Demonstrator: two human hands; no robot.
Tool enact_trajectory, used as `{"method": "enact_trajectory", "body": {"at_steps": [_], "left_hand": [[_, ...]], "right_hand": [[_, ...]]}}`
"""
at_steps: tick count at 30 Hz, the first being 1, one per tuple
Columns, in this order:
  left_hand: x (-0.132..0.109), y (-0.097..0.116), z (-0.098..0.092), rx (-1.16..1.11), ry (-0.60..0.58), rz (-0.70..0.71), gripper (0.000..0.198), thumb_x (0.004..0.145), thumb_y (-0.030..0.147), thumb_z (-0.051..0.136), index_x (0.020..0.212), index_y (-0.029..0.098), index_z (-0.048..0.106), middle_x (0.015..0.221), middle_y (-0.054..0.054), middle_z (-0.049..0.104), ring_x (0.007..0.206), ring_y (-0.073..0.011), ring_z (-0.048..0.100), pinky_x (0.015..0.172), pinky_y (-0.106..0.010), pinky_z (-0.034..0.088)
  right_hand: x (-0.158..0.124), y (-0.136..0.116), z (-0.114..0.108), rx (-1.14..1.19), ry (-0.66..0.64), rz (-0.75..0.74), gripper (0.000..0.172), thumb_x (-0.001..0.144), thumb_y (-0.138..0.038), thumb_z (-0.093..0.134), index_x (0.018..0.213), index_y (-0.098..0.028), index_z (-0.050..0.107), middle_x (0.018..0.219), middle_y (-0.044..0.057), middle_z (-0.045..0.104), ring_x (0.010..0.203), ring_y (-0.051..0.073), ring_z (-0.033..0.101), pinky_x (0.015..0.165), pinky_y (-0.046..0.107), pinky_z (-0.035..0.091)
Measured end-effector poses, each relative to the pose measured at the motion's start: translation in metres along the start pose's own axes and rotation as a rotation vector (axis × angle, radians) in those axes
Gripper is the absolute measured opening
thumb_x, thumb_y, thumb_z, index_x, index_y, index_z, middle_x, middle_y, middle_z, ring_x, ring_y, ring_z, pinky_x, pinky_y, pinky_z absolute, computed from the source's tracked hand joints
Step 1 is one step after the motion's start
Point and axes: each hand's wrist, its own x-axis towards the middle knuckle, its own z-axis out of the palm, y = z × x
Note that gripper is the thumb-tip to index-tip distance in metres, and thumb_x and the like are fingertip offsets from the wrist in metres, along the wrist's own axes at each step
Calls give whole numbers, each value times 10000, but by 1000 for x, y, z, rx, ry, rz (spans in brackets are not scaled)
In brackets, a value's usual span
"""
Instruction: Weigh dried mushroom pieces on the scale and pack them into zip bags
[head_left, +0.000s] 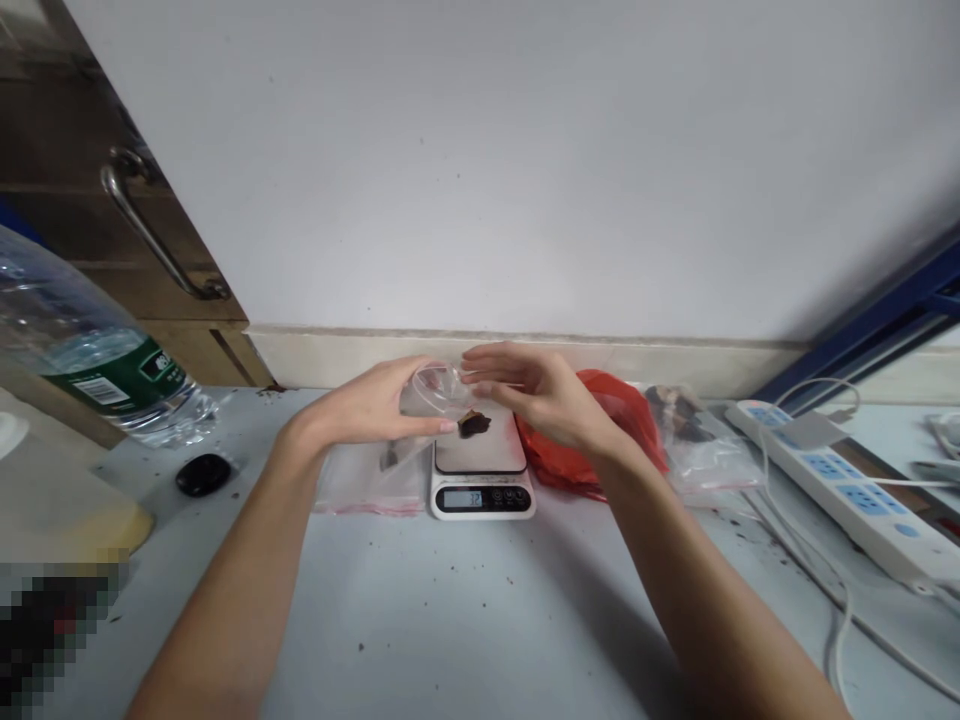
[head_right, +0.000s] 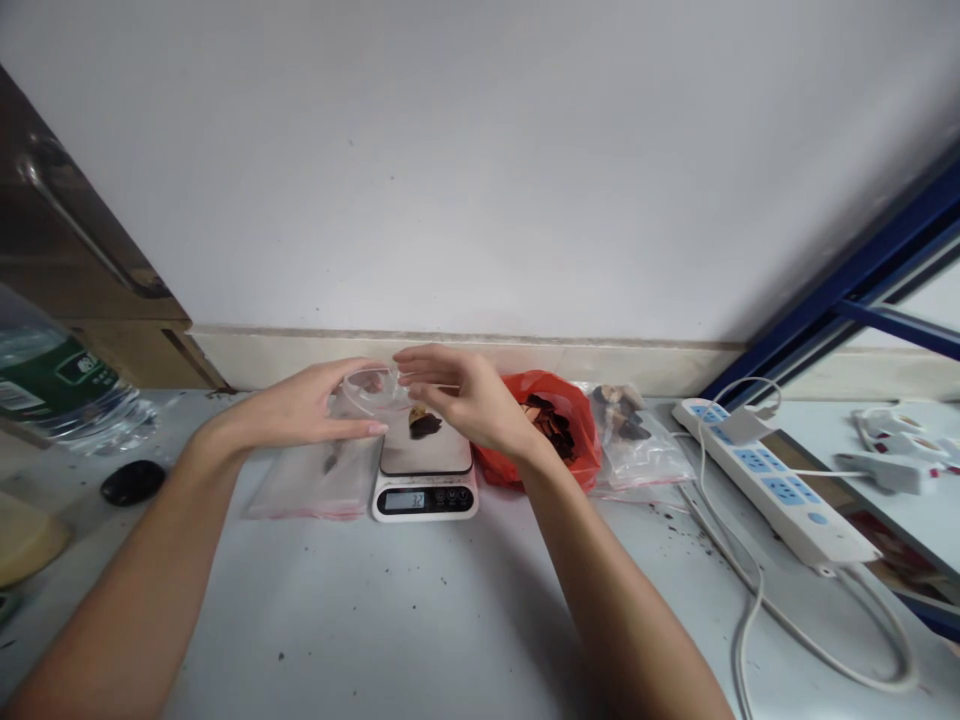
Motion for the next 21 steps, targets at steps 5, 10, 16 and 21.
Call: {"method": "enact_trajectory", "body": {"at_steps": [5, 10, 16, 21], "left_hand": [[-4, -3, -8, 111, 49, -8, 658, 769, 615, 671, 1315, 252, 606, 1398, -119, 655, 1266, -333, 619, 1058, -428, 466], [-5, -13, -7, 163, 0, -78, 606, 753, 594, 676, 1268, 274, 644, 1366, -121, 670, 1232, -353, 635, 1005, -446, 507], [0, -14, 6, 171, -123, -131, 523, 723, 557, 698, 1178, 299, 680, 1224, -96, 717, 1099, -332, 680, 899, -437, 556], [4, -8, 14, 163, -167, -159, 629, 700, 624, 703, 1225, 281, 665, 1262, -122, 694, 1129, -353, 661, 900, -456, 554]], "right_hand": [[3, 11, 5, -491, -57, 44, 396, 813, -10, 563, 1123, -175, 746, 1181, 110, 773, 1074, 243, 717, 932, 387, 555], [4, 20, 17, -700, -318, 104, 423, 760, 28, 544, 1027, -212, 769, 1096, 73, 791, 938, 218, 716, 783, 300, 512], [6, 22, 13, -643, -188, 149, 324, 717, 39, 574, 806, -210, 761, 876, 33, 793, 797, 187, 707, 733, 284, 521], [4, 14, 6, -229, -23, 70, 146, 818, -123, 635, 820, -201, 758, 908, 55, 802, 854, 207, 749, 813, 352, 590]]}}
